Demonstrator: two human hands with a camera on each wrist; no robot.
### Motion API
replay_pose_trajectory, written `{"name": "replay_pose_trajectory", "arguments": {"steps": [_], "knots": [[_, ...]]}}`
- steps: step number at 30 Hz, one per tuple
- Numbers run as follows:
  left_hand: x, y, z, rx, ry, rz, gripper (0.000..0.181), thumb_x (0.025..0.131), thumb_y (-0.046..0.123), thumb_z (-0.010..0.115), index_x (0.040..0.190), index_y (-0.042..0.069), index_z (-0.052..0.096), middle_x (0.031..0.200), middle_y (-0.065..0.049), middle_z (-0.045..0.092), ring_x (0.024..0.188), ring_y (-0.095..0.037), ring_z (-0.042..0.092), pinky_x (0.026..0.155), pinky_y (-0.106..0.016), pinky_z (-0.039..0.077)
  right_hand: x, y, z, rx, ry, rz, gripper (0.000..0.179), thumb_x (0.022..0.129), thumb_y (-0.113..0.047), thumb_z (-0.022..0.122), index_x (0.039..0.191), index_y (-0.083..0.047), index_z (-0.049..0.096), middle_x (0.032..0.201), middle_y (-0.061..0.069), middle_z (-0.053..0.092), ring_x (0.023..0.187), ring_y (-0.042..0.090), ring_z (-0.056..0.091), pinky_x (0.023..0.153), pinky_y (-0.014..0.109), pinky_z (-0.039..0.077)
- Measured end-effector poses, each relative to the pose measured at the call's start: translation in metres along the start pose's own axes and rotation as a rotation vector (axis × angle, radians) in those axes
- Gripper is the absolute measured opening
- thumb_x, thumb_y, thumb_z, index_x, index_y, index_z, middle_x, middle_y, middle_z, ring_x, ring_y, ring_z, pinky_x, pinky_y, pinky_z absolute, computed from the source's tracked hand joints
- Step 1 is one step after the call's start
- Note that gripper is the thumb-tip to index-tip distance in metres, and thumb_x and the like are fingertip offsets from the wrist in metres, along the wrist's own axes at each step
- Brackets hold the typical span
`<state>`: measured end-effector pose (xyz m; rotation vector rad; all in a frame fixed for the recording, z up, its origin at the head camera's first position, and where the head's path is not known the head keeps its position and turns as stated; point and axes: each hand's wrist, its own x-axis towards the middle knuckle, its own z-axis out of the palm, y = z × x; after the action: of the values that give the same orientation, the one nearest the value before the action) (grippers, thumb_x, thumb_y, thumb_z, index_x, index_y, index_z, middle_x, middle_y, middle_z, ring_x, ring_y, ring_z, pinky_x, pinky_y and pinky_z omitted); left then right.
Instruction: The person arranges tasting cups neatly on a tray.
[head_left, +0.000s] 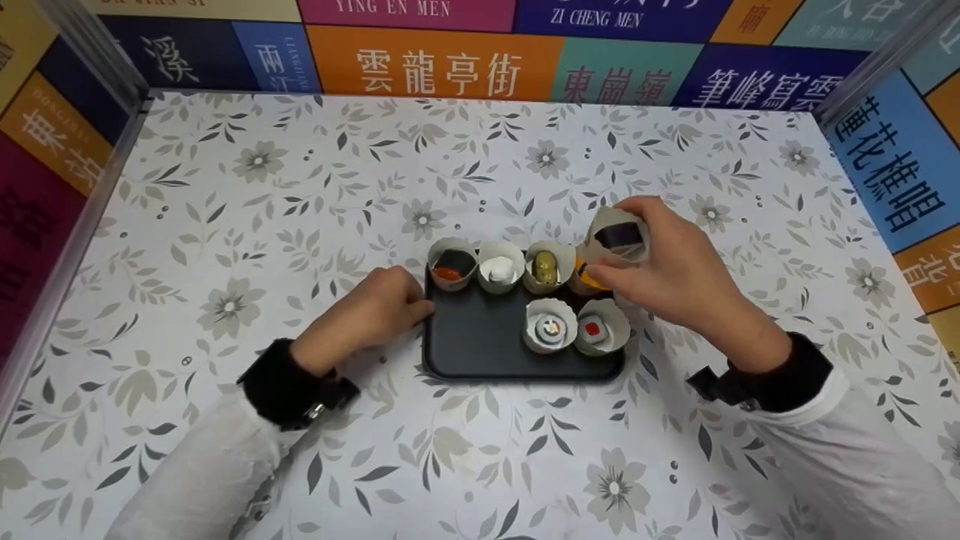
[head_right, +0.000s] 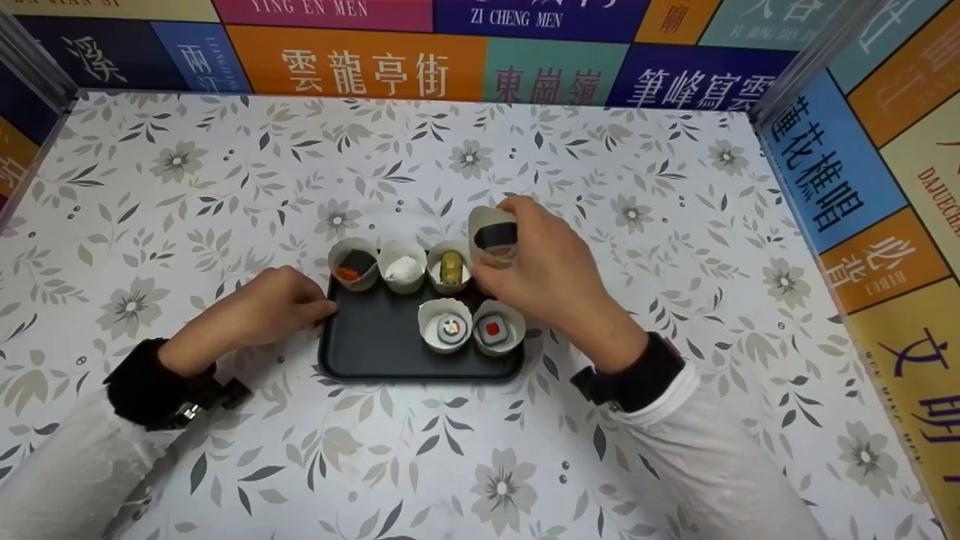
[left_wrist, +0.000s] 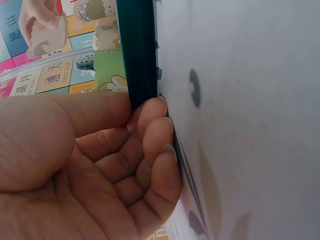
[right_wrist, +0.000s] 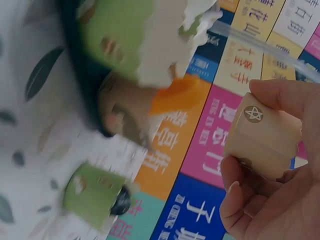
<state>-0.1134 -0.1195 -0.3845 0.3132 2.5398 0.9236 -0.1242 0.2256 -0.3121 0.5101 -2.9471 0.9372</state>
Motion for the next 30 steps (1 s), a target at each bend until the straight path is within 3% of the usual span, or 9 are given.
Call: {"name": "replay_pose_trajectory", "arguments": {"steps": [9, 19, 30], "knots": [[0.000, 0.000, 0.001, -0.013, -0.011, -0.019, 0.036, 0.102, 0.018, 0.068, 0.067, 0.008, 0.070, 0.060, 0.003, 0.055, 0.057, -0.014, 0.051, 0.055, -0.029, 0.040, 0.002, -0.033, 0.032, -0.039, -0.085, -0.100, 0.073, 0.084, -0.030, 0.088, 0.142, -0.003, 0.052, 0.118, 0.011, 0.067, 0.099, 0.028, 0.064, 0.085, 0.045, 0.050], [-0.001, 0.001, -0.003, -0.004, -0.017, -0.021, 0.035, 0.102, 0.017, 0.067, 0.070, 0.007, 0.073, 0.061, 0.002, 0.057, 0.055, -0.013, 0.051, 0.054, -0.028, 0.040, -0.001, -0.051, 0.064, -0.024, -0.129, -0.335, 0.072, 0.081, -0.028, 0.089, 0.138, 0.000, 0.055, 0.129, 0.013, 0.065, 0.119, 0.028, 0.062, 0.104, 0.044, 0.048], [0.001, 0.002, -0.002, 0.022, -0.017, -0.018, 0.034, 0.102, 0.019, 0.066, 0.071, 0.008, 0.076, 0.063, 0.001, 0.062, 0.061, -0.016, 0.055, 0.058, -0.029, 0.042, -0.004, -0.056, 0.084, -0.099, -0.241, -0.398, 0.064, 0.084, -0.029, 0.085, 0.134, -0.002, 0.056, 0.128, 0.012, 0.066, 0.120, 0.030, 0.061, 0.108, 0.048, 0.044]]}}
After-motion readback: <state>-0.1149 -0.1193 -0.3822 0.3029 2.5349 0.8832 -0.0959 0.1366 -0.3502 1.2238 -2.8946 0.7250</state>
